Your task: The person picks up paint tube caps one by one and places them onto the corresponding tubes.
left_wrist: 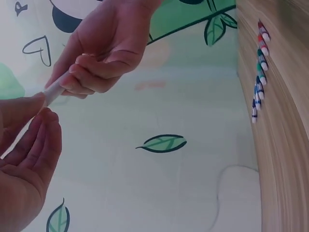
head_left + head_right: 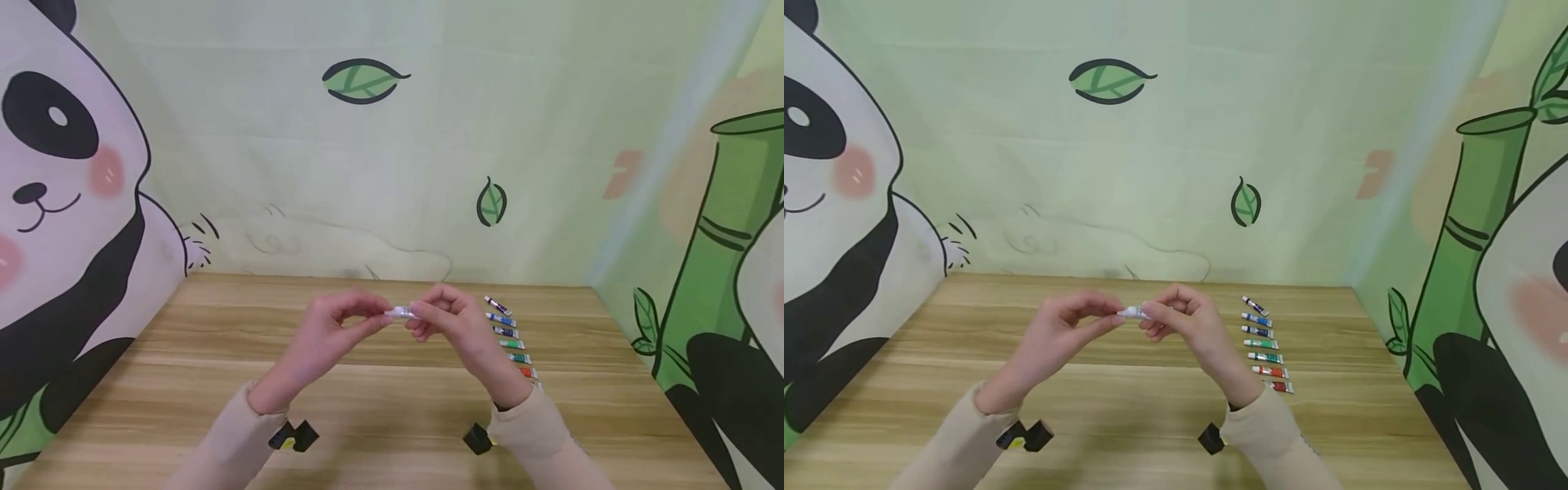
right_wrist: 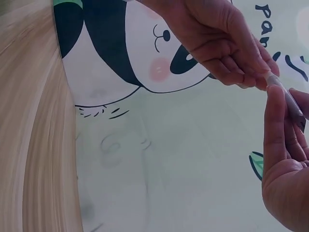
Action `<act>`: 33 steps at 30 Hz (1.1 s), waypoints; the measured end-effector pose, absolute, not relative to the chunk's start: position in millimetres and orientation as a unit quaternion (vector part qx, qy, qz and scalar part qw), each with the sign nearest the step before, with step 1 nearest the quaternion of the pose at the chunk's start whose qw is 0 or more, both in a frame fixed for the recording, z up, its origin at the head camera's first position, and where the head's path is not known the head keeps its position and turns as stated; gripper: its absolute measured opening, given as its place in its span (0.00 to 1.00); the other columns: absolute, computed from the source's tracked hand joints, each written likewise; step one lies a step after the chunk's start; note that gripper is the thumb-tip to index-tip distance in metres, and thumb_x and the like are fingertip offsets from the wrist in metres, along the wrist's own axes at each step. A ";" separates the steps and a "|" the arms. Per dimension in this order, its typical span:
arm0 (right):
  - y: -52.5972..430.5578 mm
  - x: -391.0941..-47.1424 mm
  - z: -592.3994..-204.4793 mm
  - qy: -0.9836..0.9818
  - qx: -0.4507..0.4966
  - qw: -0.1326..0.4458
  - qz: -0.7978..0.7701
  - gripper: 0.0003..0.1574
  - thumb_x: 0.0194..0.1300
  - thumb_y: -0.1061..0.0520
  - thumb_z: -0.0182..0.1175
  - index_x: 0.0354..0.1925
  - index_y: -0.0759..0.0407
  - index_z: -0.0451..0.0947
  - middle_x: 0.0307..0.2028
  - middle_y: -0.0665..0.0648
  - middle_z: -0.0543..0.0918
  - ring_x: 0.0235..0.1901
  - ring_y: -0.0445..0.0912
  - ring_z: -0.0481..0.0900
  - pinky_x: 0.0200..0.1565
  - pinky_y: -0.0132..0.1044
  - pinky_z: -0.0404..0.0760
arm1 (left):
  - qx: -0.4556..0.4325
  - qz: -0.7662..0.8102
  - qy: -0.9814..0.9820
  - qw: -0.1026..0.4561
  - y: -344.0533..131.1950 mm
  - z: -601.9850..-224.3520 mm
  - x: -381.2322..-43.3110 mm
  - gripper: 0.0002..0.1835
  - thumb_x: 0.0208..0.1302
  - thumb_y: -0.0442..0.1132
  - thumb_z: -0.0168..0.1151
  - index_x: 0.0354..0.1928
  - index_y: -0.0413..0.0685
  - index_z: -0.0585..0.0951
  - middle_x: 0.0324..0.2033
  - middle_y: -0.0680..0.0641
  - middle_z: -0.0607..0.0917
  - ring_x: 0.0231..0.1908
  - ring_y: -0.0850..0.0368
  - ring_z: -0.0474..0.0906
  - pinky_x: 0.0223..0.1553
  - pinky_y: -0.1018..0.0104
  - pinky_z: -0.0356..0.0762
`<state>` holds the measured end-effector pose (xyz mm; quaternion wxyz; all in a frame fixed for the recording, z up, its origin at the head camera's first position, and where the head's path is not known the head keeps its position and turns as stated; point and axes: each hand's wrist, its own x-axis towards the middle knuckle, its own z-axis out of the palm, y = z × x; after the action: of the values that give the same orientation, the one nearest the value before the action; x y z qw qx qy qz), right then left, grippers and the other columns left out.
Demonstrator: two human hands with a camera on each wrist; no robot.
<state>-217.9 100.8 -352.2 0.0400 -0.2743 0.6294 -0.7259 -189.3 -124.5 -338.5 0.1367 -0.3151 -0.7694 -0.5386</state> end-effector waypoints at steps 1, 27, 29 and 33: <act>101.5 -217.4 -352.2 0.627 -0.276 0.039 -0.727 0.07 0.70 0.63 0.62 0.34 0.53 0.81 0.28 0.52 0.88 0.26 0.42 0.84 0.33 0.36 0.85 | -0.313 -0.544 -0.767 0.131 -124.0 -338.1 -189.4 0.11 0.63 0.33 0.71 0.48 0.45 0.86 0.41 0.53 0.89 0.42 0.58 0.85 0.48 0.60 0.83; 108.1 -203.0 -358.2 0.729 -0.259 0.001 -0.633 0.10 0.66 0.55 0.69 0.41 0.60 0.83 0.33 0.57 0.88 0.33 0.51 0.85 0.41 0.44 0.86 | -0.237 -0.501 -0.832 -0.025 -121.1 -341.3 -188.2 0.14 0.77 0.48 0.56 0.39 0.46 0.83 0.29 0.49 0.82 0.31 0.52 0.76 0.34 0.62 0.76; 109.9 -203.5 -358.0 0.718 -0.247 0.013 -0.650 0.11 0.67 0.55 0.68 0.41 0.61 0.82 0.33 0.57 0.88 0.32 0.49 0.85 0.40 0.43 0.86 | -0.250 -0.483 -0.839 0.002 -117.7 -341.7 -185.7 0.12 0.76 0.48 0.56 0.40 0.48 0.83 0.31 0.51 0.83 0.30 0.55 0.76 0.30 0.64 0.75; 113.3 -205.1 -358.4 0.695 -0.235 0.033 -0.678 0.11 0.69 0.56 0.66 0.41 0.65 0.81 0.32 0.58 0.88 0.30 0.47 0.84 0.39 0.42 0.86 | -0.293 -0.453 -0.839 0.068 -110.7 -344.1 -181.1 0.09 0.75 0.43 0.58 0.41 0.47 0.83 0.32 0.53 0.84 0.29 0.60 0.77 0.30 0.67 0.78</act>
<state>-205.1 113.3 -358.4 0.0331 -0.2353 0.6952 -0.6784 -181.1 -110.7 -344.1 0.0683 -0.2931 -0.8391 -0.4531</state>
